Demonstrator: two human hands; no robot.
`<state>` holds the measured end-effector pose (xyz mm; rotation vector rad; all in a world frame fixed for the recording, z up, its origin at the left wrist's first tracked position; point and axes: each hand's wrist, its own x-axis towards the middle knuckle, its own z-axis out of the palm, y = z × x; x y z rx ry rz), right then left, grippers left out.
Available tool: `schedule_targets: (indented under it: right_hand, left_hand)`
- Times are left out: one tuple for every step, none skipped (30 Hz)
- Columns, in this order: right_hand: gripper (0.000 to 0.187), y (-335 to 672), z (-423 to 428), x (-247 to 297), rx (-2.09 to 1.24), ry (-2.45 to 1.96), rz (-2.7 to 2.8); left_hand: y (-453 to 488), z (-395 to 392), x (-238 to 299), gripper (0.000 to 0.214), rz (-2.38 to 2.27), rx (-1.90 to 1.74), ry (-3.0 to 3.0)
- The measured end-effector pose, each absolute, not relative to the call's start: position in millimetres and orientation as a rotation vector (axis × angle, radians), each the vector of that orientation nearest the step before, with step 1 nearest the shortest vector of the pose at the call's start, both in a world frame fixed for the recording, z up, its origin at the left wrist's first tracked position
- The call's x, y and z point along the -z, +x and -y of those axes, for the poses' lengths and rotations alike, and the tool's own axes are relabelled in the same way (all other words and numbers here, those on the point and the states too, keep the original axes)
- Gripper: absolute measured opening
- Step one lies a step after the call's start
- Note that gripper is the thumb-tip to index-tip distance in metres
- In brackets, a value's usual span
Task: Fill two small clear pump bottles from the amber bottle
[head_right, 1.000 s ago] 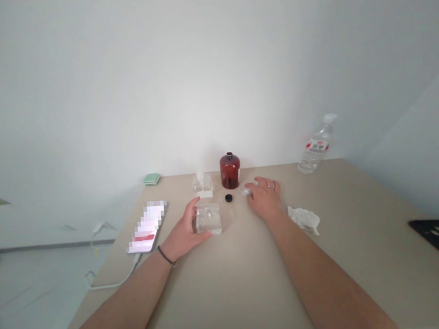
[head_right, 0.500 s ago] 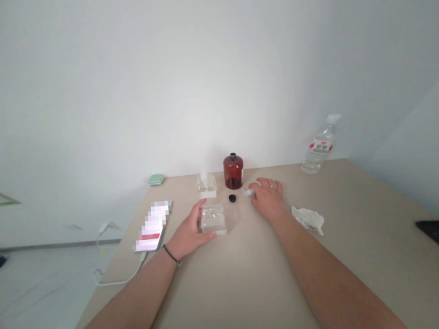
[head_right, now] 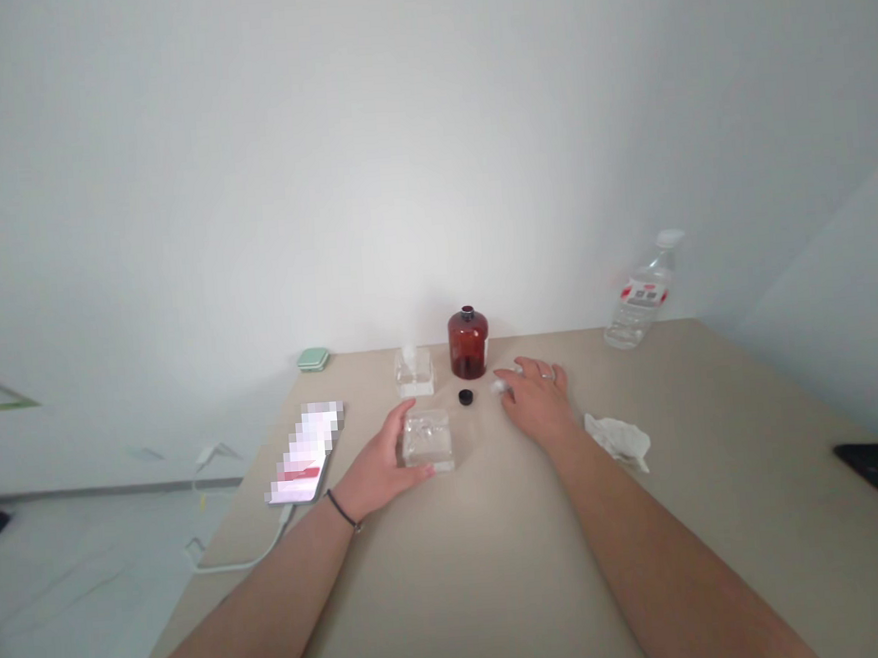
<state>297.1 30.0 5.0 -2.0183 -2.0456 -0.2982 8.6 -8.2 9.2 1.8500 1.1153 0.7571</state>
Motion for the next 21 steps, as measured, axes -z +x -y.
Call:
schedule_targets:
  right_hand:
    - [0.043,297.2,-30.1,-4.8,0.297,-2.017,2.049]
    - [0.043,297.4,-30.2,-4.7,0.297,-2.017,2.049]
    - [0.043,297.5,-30.1,-4.5,0.298,-2.017,2.048]
    - [0.042,297.6,-30.0,-4.4,0.299,-2.015,2.049]
    - [0.042,297.6,-29.9,-4.4,0.302,-2.012,2.050]
    - [0.041,297.5,-29.6,-4.4,0.307,-2.008,2.051]
    - [0.041,297.3,-29.4,-4.5,0.311,-2.004,2.052]
    - [0.040,297.1,-29.2,-4.6,0.316,-2.000,2.053]
    - [0.040,297.0,-28.9,-4.6,0.320,-1.998,2.052]
    - [0.040,296.9,-28.8,-4.7,0.324,-1.996,2.050]
    - [0.039,296.8,-28.6,-4.7,0.327,-1.995,2.049]
    - [0.039,296.8,-28.6,-4.6,0.328,-1.994,2.050]
    - [0.039,297.0,-28.6,-4.5,0.328,-1.993,2.053]
    - [0.040,297.2,-28.6,-4.4,0.329,-1.993,2.060]
    - [0.041,297.4,-28.7,-4.2,0.329,-1.995,2.068]
    - [0.042,297.6,-28.9,-4.0,0.330,-1.997,2.079]
    - [0.043,297.7,-29.1,-3.8,0.330,-2.001,2.088]
    - [0.044,297.8,-29.3,-3.6,0.329,-2.004,2.096]
    - [0.045,297.8,-29.5,-3.5,0.326,-2.008,2.101]
    - [0.046,297.7,-29.6,-3.5,0.321,-2.013,2.103]
    - [0.046,297.7,-29.6,-3.6,0.317,-2.019,2.102]
  left_hand:
    - [8.6,8.1,-9.3,0.098,-1.116,-0.756,1.853]
    - [8.6,8.2,-9.5,0.098,-1.117,-0.756,1.857]
    - [8.5,8.2,-9.8,0.098,-1.118,-0.756,1.861]
    - [8.5,8.4,-10.1,0.098,-1.119,-0.756,1.865]
    - [8.5,8.5,-10.5,0.098,-1.120,-0.755,1.869]
    - [8.5,8.8,-11.0,0.098,-1.120,-0.752,1.870]
    - [8.6,9.0,-11.3,0.098,-1.119,-0.749,1.869]
    - [8.7,9.2,-11.6,0.098,-1.119,-0.745,1.867]
    - [8.9,9.3,-11.8,0.097,-1.119,-0.743,1.864]
    - [9.0,9.3,-11.9,0.097,-1.118,-0.743,1.862]
    - [9.0,9.3,-11.9,0.097,-1.119,-0.745,1.860]
    - [9.0,9.2,-11.9,0.097,-1.118,-0.748,1.858]
    - [9.0,9.0,-11.9,0.097,-1.116,-0.751,1.857]
    - [8.9,8.9,-11.9,0.097,-1.114,-0.752,1.857]
    - [8.8,8.9,-12.1,0.097,-1.111,-0.751,1.858]
    - [8.8,8.9,-12.4,0.097,-1.112,-0.748,1.861]
    - [8.7,9.0,-12.7,0.096,-1.115,-0.745,1.863]
    - [8.8,9.2,-13.2,0.096,-1.117,-0.742,1.864]
    - [8.8,9.4,-13.6,0.096,-1.121,-0.742,1.862]
    - [8.9,9.7,-14.0,0.095,-1.123,-0.743,1.859]
    - [9.0,9.9,-14.3,0.095,-1.124,-0.747,1.854]
